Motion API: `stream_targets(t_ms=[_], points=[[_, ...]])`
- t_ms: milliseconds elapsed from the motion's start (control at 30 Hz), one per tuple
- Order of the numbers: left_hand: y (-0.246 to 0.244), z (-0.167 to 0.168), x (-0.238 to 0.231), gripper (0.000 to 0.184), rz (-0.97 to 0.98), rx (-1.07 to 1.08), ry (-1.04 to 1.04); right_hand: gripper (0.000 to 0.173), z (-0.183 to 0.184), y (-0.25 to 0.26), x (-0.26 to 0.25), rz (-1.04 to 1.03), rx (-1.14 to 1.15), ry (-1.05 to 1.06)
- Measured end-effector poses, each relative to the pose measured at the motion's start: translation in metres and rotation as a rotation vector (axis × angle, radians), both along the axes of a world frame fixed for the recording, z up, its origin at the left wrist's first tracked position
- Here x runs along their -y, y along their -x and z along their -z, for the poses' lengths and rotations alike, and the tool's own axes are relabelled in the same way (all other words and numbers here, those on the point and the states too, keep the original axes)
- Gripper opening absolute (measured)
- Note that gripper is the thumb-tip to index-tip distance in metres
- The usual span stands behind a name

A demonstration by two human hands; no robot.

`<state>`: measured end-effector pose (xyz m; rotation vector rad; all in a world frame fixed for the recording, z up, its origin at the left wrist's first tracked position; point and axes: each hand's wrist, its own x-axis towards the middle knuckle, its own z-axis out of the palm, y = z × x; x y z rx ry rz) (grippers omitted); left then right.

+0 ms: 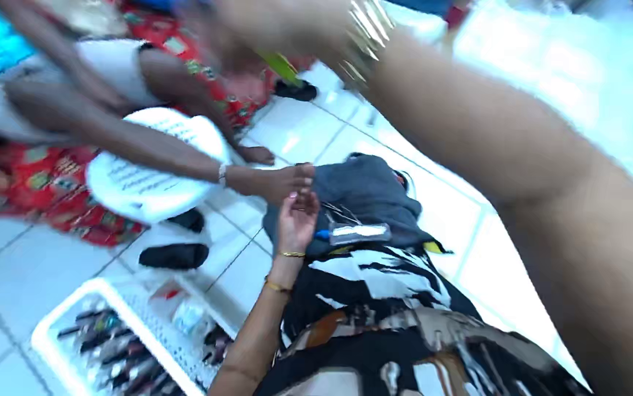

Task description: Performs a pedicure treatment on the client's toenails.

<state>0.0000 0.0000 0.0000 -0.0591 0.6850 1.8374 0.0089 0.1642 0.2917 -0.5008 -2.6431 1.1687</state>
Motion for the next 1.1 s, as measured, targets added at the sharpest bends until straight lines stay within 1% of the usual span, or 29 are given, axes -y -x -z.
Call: stream_targets(t_ms=[33, 67, 133, 167, 200, 233, 300, 367, 433, 467, 500, 567, 600, 700, 767, 833, 967, 1100], points=[[0.000, -0.004, 0.000, 0.027, -0.005, 0.009, 0.025, 0.018, 0.032, -0.009, 0.019, -0.058, 0.005, 0.116], [-0.001, -0.007, -0.001, 0.026, -0.002, 0.019, 0.043, 0.018, 0.065, -0.014, 0.032, -0.088, 0.007, 0.265], [0.002, -0.010, -0.002, 0.024, 0.000, 0.076, 0.059, 0.013, 0.125, -0.026, 0.045, -0.092, 0.002, 0.544], [0.003, -0.011, -0.001, 0.023, -0.003, 0.111, 0.065, 0.013, 0.148, -0.032, 0.051, -0.086, -0.019, 0.641], [0.003, -0.012, 0.000, 0.024, -0.005, 0.128, 0.066, 0.014, 0.167, -0.039, 0.056, -0.079, -0.033, 0.668], [0.003, -0.012, 0.001, 0.025, -0.001, 0.133, 0.055, 0.016, 0.181, -0.049, 0.061, -0.067, -0.034, 0.641], [0.003, -0.016, 0.003, 0.028, 0.006, 0.134, 0.045, 0.014, 0.191, -0.065, 0.062, -0.016, 0.001, 0.595], [0.004, -0.017, 0.003, 0.023, 0.023, 0.139, 0.028, 0.011, 0.191, -0.076, 0.053, 0.037, -0.040, 0.632], [0.004, -0.015, 0.002, 0.020, 0.049, 0.140, 0.023, 0.015, 0.185, -0.087, 0.047, 0.100, -0.088, 0.649], [0.003, -0.014, 0.002, 0.019, 0.055, 0.141, 0.029, 0.018, 0.183, -0.092, 0.048, 0.132, -0.100, 0.606], [0.004, -0.016, 0.002, 0.020, 0.052, 0.148, 0.041, 0.019, 0.182, -0.095, 0.050, 0.155, -0.103, 0.509], [0.006, -0.020, 0.002, 0.019, 0.044, 0.157, 0.056, 0.017, 0.190, -0.100, 0.057, 0.156, -0.138, 0.256], [0.005, -0.021, 0.003, 0.018, 0.040, 0.163, 0.065, 0.014, 0.198, -0.104, 0.061, 0.123, -0.175, 0.130], [0.004, -0.021, 0.004, 0.019, 0.036, 0.160, 0.060, 0.009, 0.221, -0.110, 0.059, -0.064, -0.352, -0.254], [0.004, -0.020, 0.004, 0.019, 0.034, 0.158, 0.062, 0.009, 0.223, -0.107, 0.058, -0.087, -0.374, -0.398], [0.005, -0.021, 0.004, 0.019, 0.033, 0.158, 0.070, 0.010, 0.225, -0.104, 0.059, -0.067, -0.378, -0.443], [0.005, -0.021, 0.005, 0.018, 0.036, 0.164, 0.061, 0.012, 0.230, -0.102, 0.062, -0.067, -0.388, -0.431], [0.004, -0.020, 0.004, 0.017, 0.024, 0.169, 0.068, 0.010, 0.230, -0.103, 0.059, -0.084, -0.384, -0.418]])
